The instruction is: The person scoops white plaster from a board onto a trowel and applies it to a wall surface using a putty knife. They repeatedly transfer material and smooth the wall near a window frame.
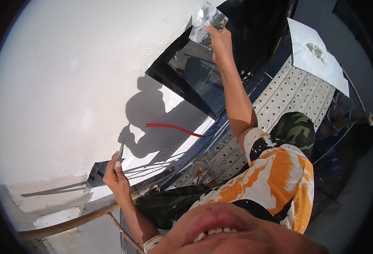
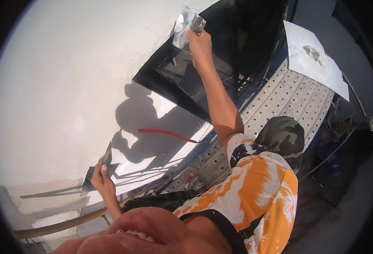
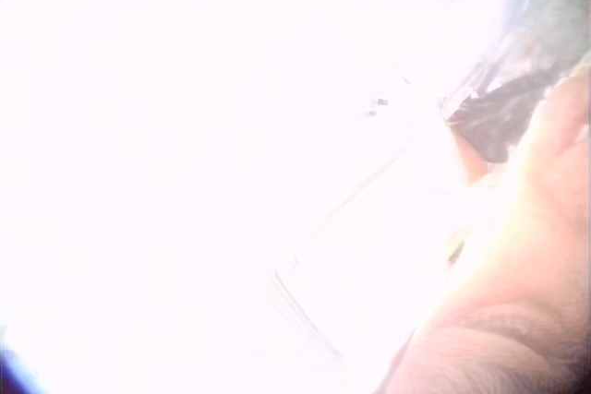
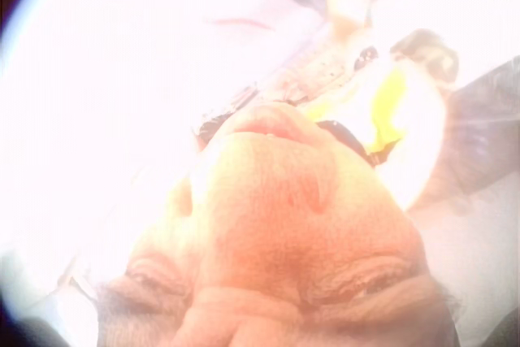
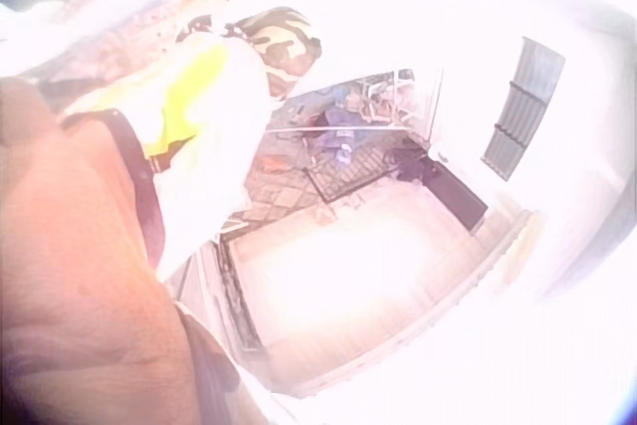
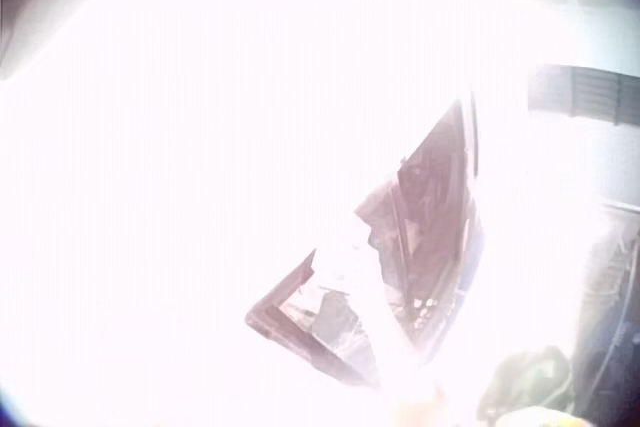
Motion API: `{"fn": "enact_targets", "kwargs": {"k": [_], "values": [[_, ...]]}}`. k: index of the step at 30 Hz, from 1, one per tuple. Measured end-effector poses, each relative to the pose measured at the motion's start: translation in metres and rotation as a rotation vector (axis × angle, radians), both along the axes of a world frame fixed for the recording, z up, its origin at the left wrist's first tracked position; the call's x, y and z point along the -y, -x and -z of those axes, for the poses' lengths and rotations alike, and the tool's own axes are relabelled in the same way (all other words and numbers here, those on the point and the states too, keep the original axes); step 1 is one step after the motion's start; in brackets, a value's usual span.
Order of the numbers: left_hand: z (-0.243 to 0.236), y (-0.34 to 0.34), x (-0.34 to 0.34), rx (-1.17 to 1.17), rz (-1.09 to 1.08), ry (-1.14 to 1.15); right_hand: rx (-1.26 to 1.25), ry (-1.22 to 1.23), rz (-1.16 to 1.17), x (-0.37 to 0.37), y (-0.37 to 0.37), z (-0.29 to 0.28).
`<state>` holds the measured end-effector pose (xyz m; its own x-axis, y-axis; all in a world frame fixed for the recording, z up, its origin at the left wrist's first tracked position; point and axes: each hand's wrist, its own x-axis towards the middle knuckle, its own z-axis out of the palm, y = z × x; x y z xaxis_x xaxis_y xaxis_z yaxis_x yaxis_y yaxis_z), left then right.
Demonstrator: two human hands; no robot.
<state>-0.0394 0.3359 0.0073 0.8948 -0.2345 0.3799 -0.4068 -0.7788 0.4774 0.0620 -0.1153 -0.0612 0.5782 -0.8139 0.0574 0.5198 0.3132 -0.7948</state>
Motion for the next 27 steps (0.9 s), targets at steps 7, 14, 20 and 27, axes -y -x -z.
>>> {"fn": "enact_targets", "kwargs": {"k": [7, 14, 20, 27], "values": [[0.0, 0.018, 0.031, -0.076, 0.093, 0.014, -0.555, 0.777, 0.559, 0.011, -0.078, -0.031], [0.021, -0.009, 0.046, -0.143, 0.132, -0.03, -0.396, 0.893, 0.475, -0.024, -0.046, -0.02], [0.023, 0.0, 0.029, -0.174, 0.109, 0.048, -0.556, 0.807, 0.571, 0.022, -0.069, -0.02], [0.022, -0.001, 0.035, -0.198, 0.078, 0.088, -0.281, 1.036, 0.491, -0.149, -0.086, -0.02]]}}
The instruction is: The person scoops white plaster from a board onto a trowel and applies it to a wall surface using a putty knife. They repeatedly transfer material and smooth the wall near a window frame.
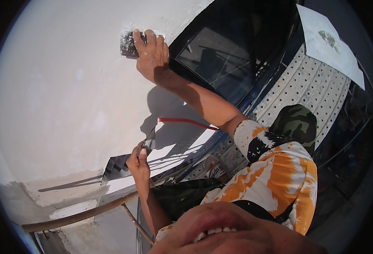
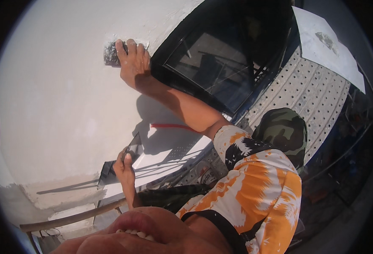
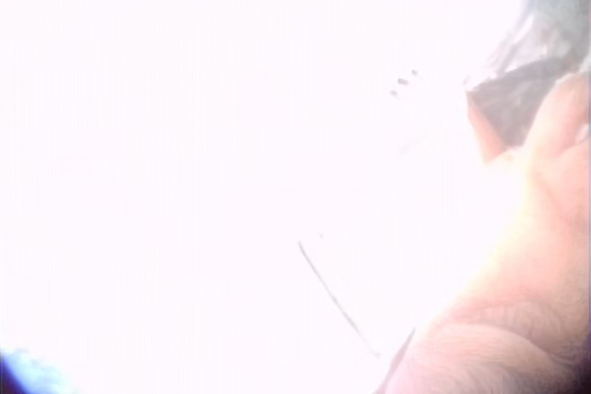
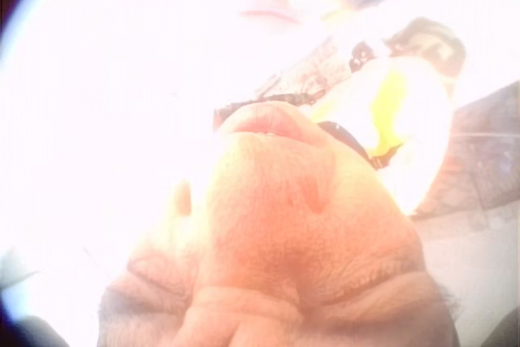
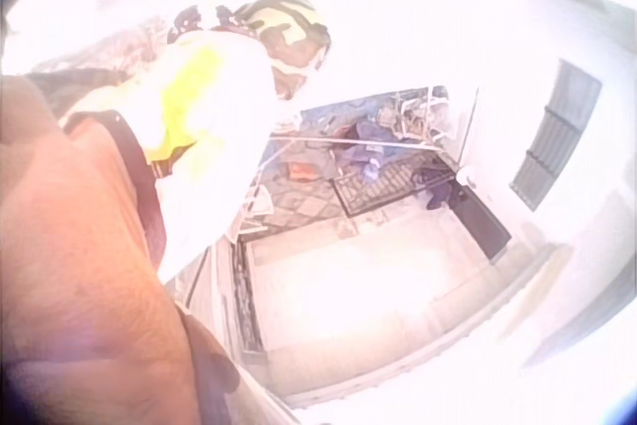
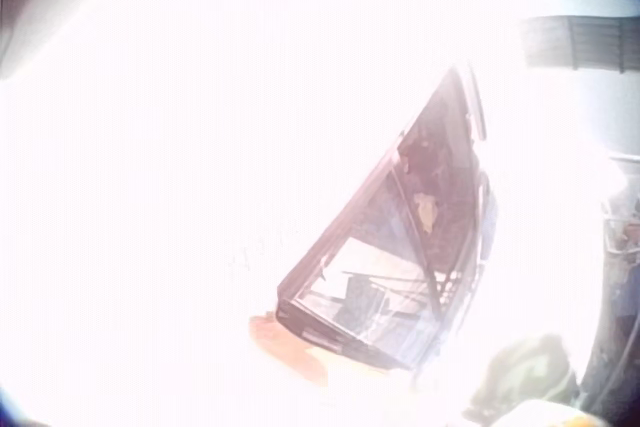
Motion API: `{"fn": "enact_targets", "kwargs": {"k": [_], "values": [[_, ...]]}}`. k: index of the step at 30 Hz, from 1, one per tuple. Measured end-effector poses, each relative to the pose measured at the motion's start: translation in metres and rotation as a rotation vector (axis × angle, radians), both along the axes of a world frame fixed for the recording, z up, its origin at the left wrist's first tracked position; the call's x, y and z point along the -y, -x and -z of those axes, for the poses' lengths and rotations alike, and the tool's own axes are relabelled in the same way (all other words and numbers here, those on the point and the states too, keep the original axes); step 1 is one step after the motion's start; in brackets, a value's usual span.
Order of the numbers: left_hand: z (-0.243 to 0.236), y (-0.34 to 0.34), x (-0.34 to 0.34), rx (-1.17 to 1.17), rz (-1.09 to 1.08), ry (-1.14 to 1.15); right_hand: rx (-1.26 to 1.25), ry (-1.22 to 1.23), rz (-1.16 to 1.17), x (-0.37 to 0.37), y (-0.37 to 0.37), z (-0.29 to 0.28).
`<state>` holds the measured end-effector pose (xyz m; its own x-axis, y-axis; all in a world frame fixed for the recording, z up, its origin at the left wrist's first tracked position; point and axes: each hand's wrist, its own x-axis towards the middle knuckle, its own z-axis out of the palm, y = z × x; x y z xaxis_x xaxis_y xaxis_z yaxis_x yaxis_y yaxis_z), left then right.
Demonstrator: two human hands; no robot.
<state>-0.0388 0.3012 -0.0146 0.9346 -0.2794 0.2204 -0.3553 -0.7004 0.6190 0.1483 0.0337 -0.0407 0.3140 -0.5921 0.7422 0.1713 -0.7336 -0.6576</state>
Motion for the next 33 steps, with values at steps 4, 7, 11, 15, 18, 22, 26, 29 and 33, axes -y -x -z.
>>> {"fn": "enact_targets", "kwargs": {"k": [4, 7, 11, 15, 18, 22, 26, 29, 33], "values": [[-0.004, 0.002, 0.002, 0.034, 0.007, -0.02, 0.043, 0.094, -0.069, -0.019, 0.036, -0.002], [-0.006, 0.007, -0.003, 0.063, 0.039, 0.047, 0.14, 0.198, 0.028, 0.027, 0.051, 0.005], [-0.005, 0.013, -0.01, 0.034, 0.002, 0.05, 0.288, 0.289, 0.149, 0.108, 0.018, 0.022], [-0.01, 0.017, -0.007, 0.044, -0.009, 0.018, 0.231, 0.498, 0.079, 0.106, 0.022, 0.054], [-0.016, 0.023, 0.0, 0.082, 0.018, 0.023, 0.193, 0.19, 0.133, 0.114, 0.029, 0.055], [-0.021, 0.035, 0.002, 0.035, 0.042, 0.046, 0.153, -0.221, 0.216, 0.146, 0.014, 0.031], [-0.015, 0.039, 0.003, -0.048, 0.029, 0.052, 0.07, -0.348, 0.03, 0.105, -0.007, 0.012], [0.008, 0.051, 0.02, -0.136, -0.108, 0.382, 0.069, -0.217, -0.004, 0.022, -0.006, 0.005], [0.064, 0.071, 0.052, -0.207, -0.319, 0.867, 0.06, 0.01, -0.085, -0.072, 0.012, 0.014]]}}
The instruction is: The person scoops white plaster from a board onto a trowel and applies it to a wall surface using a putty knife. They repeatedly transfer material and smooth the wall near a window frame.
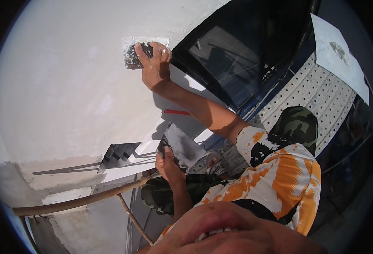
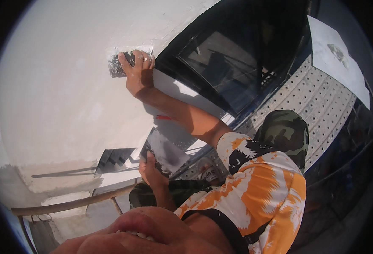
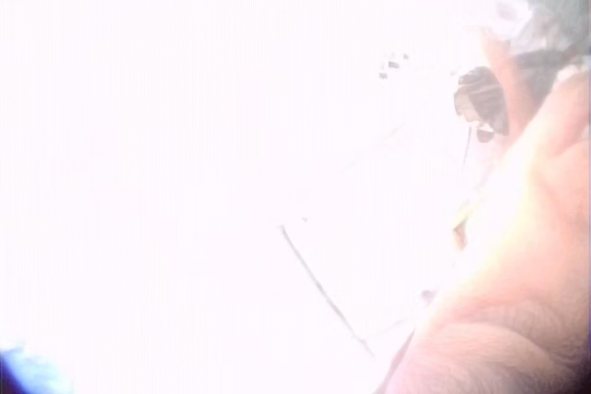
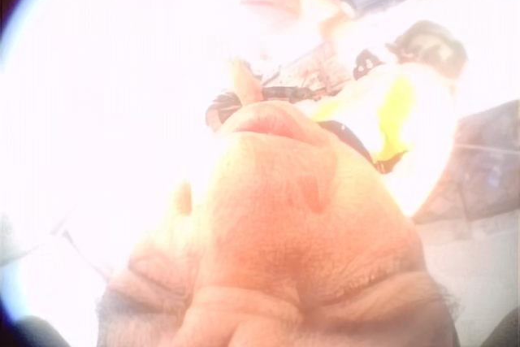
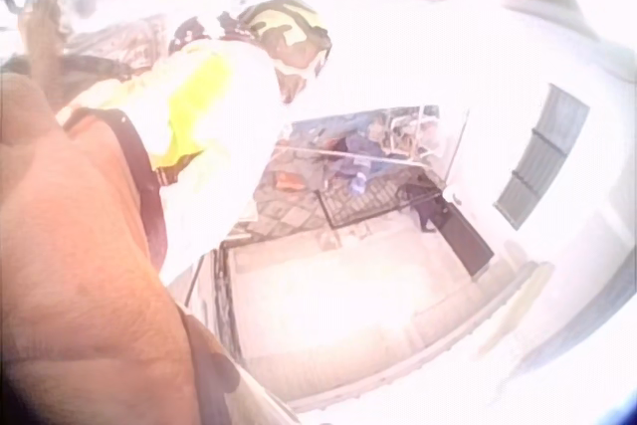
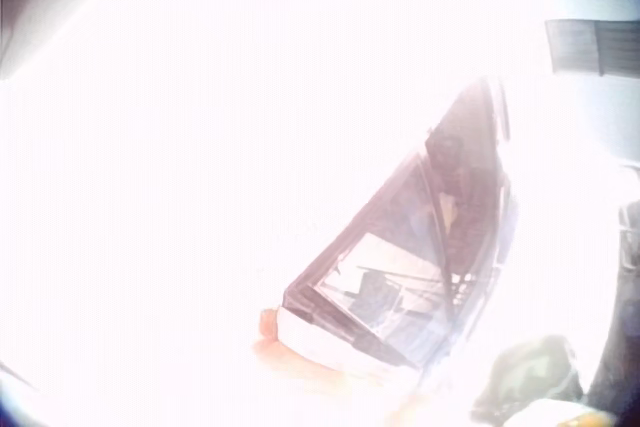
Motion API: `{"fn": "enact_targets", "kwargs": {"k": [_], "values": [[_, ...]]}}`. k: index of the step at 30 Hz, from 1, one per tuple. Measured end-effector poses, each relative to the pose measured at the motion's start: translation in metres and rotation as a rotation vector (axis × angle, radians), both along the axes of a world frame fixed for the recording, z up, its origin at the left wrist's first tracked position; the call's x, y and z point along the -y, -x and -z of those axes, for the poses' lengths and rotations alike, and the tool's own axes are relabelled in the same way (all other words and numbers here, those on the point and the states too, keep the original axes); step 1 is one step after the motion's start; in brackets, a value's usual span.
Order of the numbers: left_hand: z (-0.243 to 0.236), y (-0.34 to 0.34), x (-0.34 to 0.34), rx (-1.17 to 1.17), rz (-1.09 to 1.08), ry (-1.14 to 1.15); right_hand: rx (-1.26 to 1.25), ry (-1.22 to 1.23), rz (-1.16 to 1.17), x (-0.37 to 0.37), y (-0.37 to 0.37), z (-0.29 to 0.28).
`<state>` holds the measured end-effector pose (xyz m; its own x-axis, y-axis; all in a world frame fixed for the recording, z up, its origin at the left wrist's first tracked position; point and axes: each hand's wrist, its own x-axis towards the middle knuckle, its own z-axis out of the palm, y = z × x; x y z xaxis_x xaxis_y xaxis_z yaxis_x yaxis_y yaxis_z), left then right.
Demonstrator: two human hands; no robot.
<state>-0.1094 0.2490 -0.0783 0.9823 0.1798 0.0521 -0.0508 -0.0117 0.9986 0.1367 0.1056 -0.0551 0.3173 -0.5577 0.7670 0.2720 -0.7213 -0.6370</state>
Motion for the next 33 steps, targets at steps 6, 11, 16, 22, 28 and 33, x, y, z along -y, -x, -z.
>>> {"fn": "enact_targets", "kwargs": {"k": [6, 11, 16, 22, 28, 33], "values": [[0.055, -0.003, -0.008, -0.295, 0.07, -0.797, -0.043, -0.048, -0.246, 0.014, 0.04, 0.035], [0.044, -0.004, -0.014, -0.232, 0.151, -0.681, 0.029, -0.321, 0.143, 0.174, 0.011, 0.005], [-0.021, -0.002, -0.054, -0.143, 0.287, -0.687, 0.037, -0.269, 0.127, 0.138, -0.021, -0.013], [-0.048, -0.01, -0.082, -0.14, 0.184, -0.635, 0.023, 0.067, -0.057, -0.018, 0.0, -0.021], [-0.046, -0.005, -0.089, -0.124, 0.163, -0.635, 0.007, 0.016, -0.238, 0.007, 0.037, 0.027], [-0.048, -0.005, -0.096, -0.112, 0.145, -0.547, -0.022, -0.39, 0.052, 0.116, 0.012, -0.003]]}}
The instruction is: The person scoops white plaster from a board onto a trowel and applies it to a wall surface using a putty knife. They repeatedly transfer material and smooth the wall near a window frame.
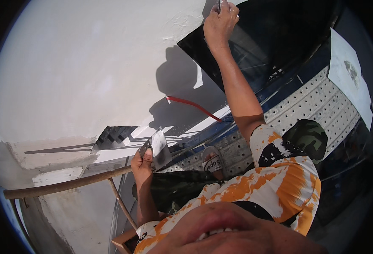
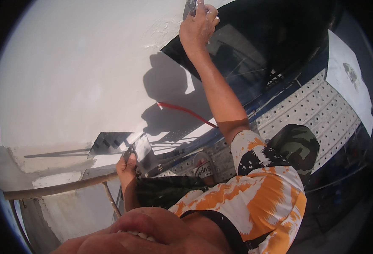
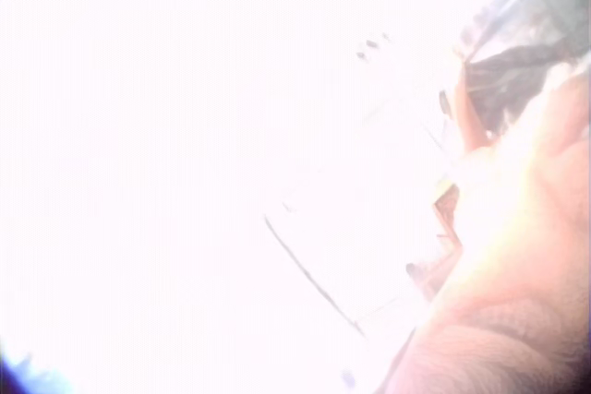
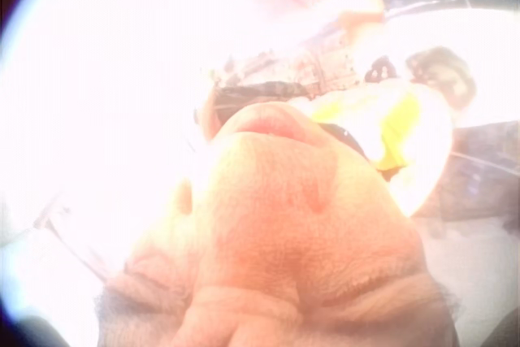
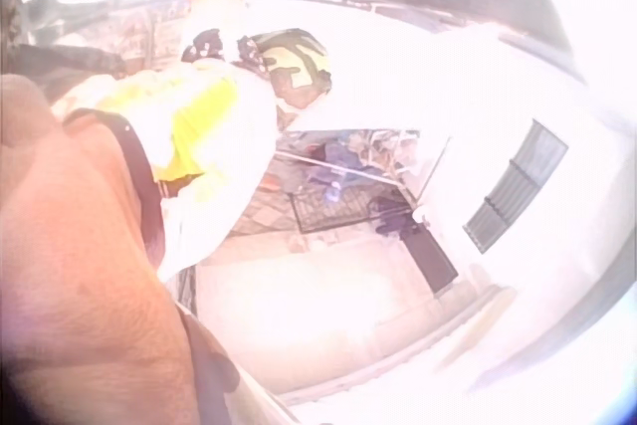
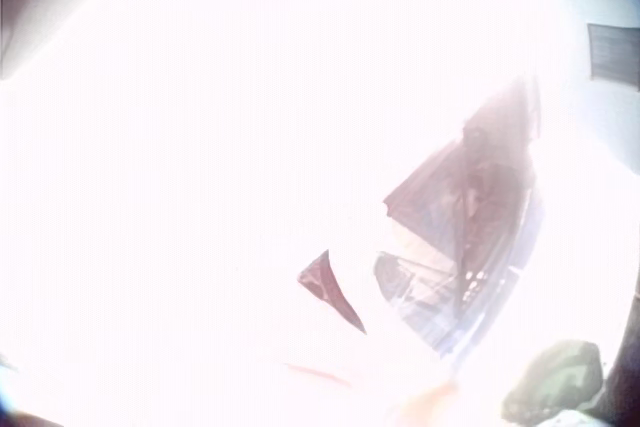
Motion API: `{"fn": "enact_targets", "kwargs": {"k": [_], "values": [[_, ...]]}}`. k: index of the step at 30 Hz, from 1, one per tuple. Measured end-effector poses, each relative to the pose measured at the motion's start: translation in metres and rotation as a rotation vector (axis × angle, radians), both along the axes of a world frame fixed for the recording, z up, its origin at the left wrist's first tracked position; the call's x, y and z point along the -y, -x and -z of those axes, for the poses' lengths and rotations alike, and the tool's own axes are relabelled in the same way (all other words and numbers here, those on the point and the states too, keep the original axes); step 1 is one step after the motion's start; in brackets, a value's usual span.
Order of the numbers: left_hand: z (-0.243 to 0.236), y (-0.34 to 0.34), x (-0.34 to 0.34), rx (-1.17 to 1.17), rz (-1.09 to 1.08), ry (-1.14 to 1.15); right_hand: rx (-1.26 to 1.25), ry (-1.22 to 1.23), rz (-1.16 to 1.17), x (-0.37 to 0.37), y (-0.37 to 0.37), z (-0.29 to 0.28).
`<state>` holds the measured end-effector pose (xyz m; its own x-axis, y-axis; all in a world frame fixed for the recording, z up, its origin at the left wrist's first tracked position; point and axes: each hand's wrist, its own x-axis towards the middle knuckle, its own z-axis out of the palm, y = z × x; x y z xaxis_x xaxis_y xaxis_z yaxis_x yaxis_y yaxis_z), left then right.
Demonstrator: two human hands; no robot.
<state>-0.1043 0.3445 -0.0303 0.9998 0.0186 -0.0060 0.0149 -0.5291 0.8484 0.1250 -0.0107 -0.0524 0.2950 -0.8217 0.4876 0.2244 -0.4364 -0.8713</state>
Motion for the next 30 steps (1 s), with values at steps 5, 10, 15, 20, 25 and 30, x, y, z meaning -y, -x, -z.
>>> {"fn": "enact_targets", "kwargs": {"k": [5, 10, 15, 20, 25, 30], "values": [[-0.001, 0.005, 0.004, -0.028, -0.013, 0.027, -0.045, 0.034, -0.022, -0.056, -0.013, -0.041], [0.013, -0.001, 0.016, -0.05, 0.023, 0.068, 0.01, 0.311, -0.129, -0.174, -0.016, -0.042], [0.018, -0.003, 0.021, -0.06, 0.12, 0.001, 0.013, 0.464, -0.299, -0.191, 0.02, -0.005], [0.018, -0.004, 0.03, -0.001, 0.149, 0.056, 0.122, 0.387, -0.303, -0.097, 0.03, 0.009], [0.016, -0.002, 0.038, -0.031, 0.174, 0.039, 0.312, 0.779, -0.031, -0.088, -0.017, -0.016], [0.012, -0.002, 0.041, -0.046, 0.159, 0.044, 0.211, 0.936, 0.029, -0.112, -0.017, 0.004]]}}
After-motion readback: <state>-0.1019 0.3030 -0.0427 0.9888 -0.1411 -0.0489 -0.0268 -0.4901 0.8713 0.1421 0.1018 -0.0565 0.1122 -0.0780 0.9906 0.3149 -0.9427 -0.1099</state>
